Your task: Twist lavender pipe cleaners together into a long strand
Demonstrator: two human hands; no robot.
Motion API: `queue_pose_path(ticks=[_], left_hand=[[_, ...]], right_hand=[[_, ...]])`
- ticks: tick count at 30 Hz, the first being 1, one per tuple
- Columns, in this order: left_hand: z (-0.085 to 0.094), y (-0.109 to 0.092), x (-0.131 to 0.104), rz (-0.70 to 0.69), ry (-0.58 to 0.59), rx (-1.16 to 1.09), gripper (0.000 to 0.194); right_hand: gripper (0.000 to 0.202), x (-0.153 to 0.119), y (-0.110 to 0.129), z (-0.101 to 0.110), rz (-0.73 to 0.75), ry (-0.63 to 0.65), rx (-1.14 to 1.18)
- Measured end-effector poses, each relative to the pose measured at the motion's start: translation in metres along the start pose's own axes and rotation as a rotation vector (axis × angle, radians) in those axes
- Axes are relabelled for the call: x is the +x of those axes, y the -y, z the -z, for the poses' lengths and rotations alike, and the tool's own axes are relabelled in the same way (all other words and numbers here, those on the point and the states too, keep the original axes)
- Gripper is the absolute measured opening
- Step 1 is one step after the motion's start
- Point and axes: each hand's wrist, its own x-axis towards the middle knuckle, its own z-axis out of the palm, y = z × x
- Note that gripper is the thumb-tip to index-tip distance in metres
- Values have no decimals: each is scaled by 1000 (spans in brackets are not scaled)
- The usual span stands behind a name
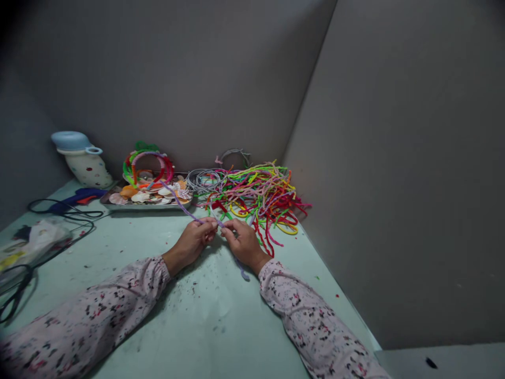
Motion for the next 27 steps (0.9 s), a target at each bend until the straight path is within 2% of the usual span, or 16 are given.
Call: queue_pose_path(ticks=[6,13,18,23,27], left_hand=[[0,1,0,-5,22,-18,16],[-2,0,-1,44,12,-104,26],[0,2,-1,82,33,-5,34],[-4,-1,-8,-22,32,155,39],[-7,-6,-9,-98,-8,197,34]], right_hand=[[12,0,1,1,-21,14,36],[11,0,-2,-2,-27,-54,53],[11,2,-3,-3,-43,-104,25],[10,4,-4,-4,-33,-97,5],[11,5,-5,-5,-16,-79,2]])
